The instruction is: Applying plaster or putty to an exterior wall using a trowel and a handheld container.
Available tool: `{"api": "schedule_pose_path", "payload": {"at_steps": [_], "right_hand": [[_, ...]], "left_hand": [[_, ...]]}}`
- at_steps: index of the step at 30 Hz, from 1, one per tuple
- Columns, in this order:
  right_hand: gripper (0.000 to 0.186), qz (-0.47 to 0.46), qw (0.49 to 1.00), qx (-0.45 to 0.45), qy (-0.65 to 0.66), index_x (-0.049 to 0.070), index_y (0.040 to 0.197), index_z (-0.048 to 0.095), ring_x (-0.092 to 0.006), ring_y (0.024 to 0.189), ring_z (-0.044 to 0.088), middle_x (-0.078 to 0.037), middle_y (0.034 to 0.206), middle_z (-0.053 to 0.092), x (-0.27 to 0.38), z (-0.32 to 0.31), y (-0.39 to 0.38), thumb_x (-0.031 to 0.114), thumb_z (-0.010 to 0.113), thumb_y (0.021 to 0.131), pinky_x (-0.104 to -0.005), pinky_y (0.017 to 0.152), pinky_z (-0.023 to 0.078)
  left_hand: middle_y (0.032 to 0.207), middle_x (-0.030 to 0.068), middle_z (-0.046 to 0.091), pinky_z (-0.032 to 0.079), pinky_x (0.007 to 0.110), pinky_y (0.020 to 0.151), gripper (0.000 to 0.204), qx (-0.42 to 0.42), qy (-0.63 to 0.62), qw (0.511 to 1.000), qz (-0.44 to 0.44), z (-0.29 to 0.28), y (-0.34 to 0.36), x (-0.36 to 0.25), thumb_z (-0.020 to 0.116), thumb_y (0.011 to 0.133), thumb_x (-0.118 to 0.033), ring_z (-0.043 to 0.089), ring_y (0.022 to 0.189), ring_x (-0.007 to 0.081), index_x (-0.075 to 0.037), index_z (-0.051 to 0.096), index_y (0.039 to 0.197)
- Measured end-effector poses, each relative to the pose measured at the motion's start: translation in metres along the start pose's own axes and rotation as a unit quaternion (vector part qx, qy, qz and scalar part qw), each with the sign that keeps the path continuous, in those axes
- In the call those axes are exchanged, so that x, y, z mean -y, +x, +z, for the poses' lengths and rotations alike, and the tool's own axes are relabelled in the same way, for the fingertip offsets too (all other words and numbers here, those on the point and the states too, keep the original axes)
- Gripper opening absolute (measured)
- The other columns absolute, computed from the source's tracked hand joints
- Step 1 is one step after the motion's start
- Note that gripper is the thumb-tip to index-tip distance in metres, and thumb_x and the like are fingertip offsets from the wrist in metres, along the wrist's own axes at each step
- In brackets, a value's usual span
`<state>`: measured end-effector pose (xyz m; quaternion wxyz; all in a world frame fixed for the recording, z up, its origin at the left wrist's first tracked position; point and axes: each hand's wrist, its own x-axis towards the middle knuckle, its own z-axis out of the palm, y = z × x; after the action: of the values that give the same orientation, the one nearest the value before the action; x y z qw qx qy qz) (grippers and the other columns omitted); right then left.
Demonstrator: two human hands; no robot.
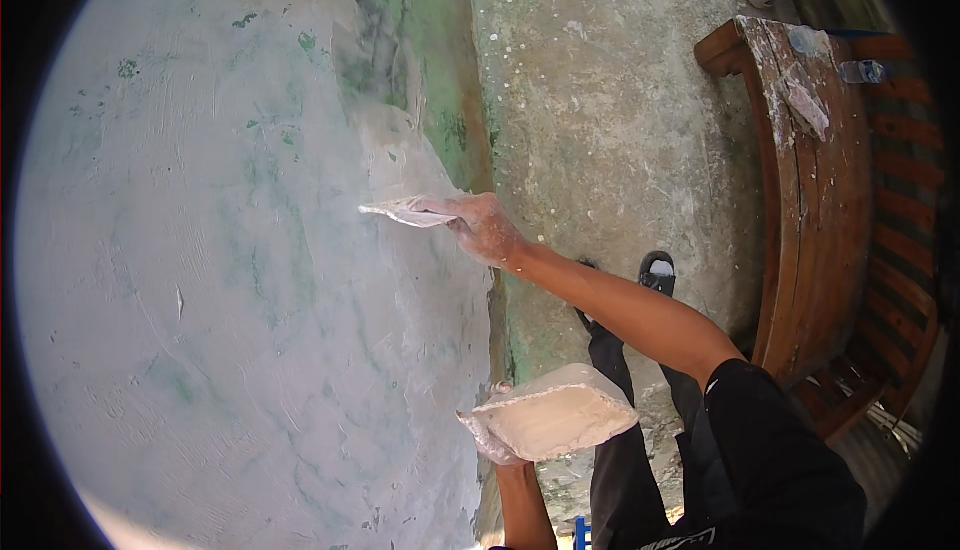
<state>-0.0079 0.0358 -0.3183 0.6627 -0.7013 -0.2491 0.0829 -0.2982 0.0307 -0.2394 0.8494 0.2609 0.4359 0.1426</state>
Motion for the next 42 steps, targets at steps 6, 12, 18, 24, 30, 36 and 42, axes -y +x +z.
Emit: {"api": "schedule_pose_path", "payload": {"at_steps": [6, 12, 18, 24, 30, 36, 42], "right_hand": [[0.035, 0.04, 0.998, -0.007, 0.038, 0.007, 0.109, 0.061, -0.0296, 0.09, 0.063, -0.018, 0.102, 0.063, -0.016, -0.01, 0.0, -0.004, 0.061, 0.076, -0.0296, 0.078, 0.049], [0.033, 0.047, 0.994, -0.098, -0.015, 0.002, 0.113, 0.059, -0.0193, 0.081, 0.063, -0.017, 0.1, 0.064, -0.026, -0.008, 0.068, -0.002, 0.059, 0.081, -0.0241, 0.077, 0.046], [0.042, 0.048, 0.99, -0.131, -0.024, 0.006, 0.116, 0.058, -0.0229, 0.089, 0.065, -0.019, 0.102, 0.063, -0.03, 0.033, 0.03, -0.009, 0.056, 0.076, -0.0264, 0.076, 0.047], [0.053, 0.055, 0.993, -0.099, -0.026, 0.009, 0.12, 0.055, -0.0324, 0.091, 0.063, -0.021, 0.102, 0.061, -0.021, 0.061, -0.009, -0.013, 0.053, 0.071, -0.0295, 0.076, 0.049], [0.048, 0.075, 0.996, -0.042, -0.017, 0.008, 0.117, 0.057, -0.0326, 0.088, 0.063, -0.021, 0.102, 0.062, -0.021, 0.046, -0.038, -0.01, 0.055, 0.073, -0.0288, 0.075, 0.049], [0.043, 0.113, 0.97, -0.213, 0.031, 0.006, 0.112, 0.06, -0.0361, 0.085, 0.061, -0.021, 0.096, 0.061, -0.033, 0.021, 0.015, -0.01, 0.05, 0.073, -0.0314, 0.071, 0.049], [0.045, 0.102, 0.981, -0.148, -0.066, 0.01, 0.118, 0.057, -0.0304, 0.088, 0.064, -0.02, 0.1, 0.062, -0.047, 0.057, 0.018, -0.007, 0.055, 0.076, -0.0306, 0.076, 0.048]], "left_hand": [[0.106, 0.0136, 0.058, 0.047, 0.037, 0.085, 0.069, 0.041, -0.077, 0.996, -0.017, 0.004, 0.003, -0.003, 0.04, 0.087, -0.06, 0.058, 0.093, 0.0244, 0.002, 0.05, 0.114], [0.109, 0.0147, 0.057, 0.047, 0.039, 0.085, 0.068, 0.027, -0.068, 0.997, -0.003, -0.016, 0.001, -0.006, 0.043, 0.086, -0.059, 0.058, 0.094, 0.0258, 0.002, 0.049, 0.114], [0.108, 0.0133, 0.057, 0.047, 0.039, 0.086, 0.068, 0.012, -0.016, 1.0, -0.015, -0.04, 0.005, -0.01, 0.046, 0.084, -0.059, 0.057, 0.096, 0.0256, 0.001, 0.049, 0.115], [0.106, 0.0135, 0.056, 0.047, 0.037, 0.085, 0.068, -0.037, 0.104, 0.994, 0.017, -0.045, 0.011, -0.006, 0.047, 0.084, -0.059, 0.057, 0.094, 0.0248, 0.002, 0.048, 0.114], [0.105, 0.0135, 0.056, 0.047, 0.037, 0.085, 0.069, -0.025, 0.059, 0.998, 0.003, -0.022, 0.013, -0.012, 0.046, 0.084, -0.06, 0.057, 0.093, 0.0247, 0.002, 0.048, 0.114], [0.104, 0.0132, 0.056, 0.048, 0.04, 0.082, 0.069, -0.03, 0.03, 0.999, -0.014, -0.031, 0.015, -0.005, 0.044, 0.084, -0.063, 0.056, 0.092, 0.026, 0.001, 0.048, 0.111], [0.104, 0.0134, 0.056, 0.049, 0.041, 0.081, 0.07, 0.01, -0.063, 0.998, -0.022, -0.037, 0.02, -0.004, 0.043, 0.083, -0.064, 0.056, 0.092, 0.027, 0.001, 0.048, 0.11]]}}
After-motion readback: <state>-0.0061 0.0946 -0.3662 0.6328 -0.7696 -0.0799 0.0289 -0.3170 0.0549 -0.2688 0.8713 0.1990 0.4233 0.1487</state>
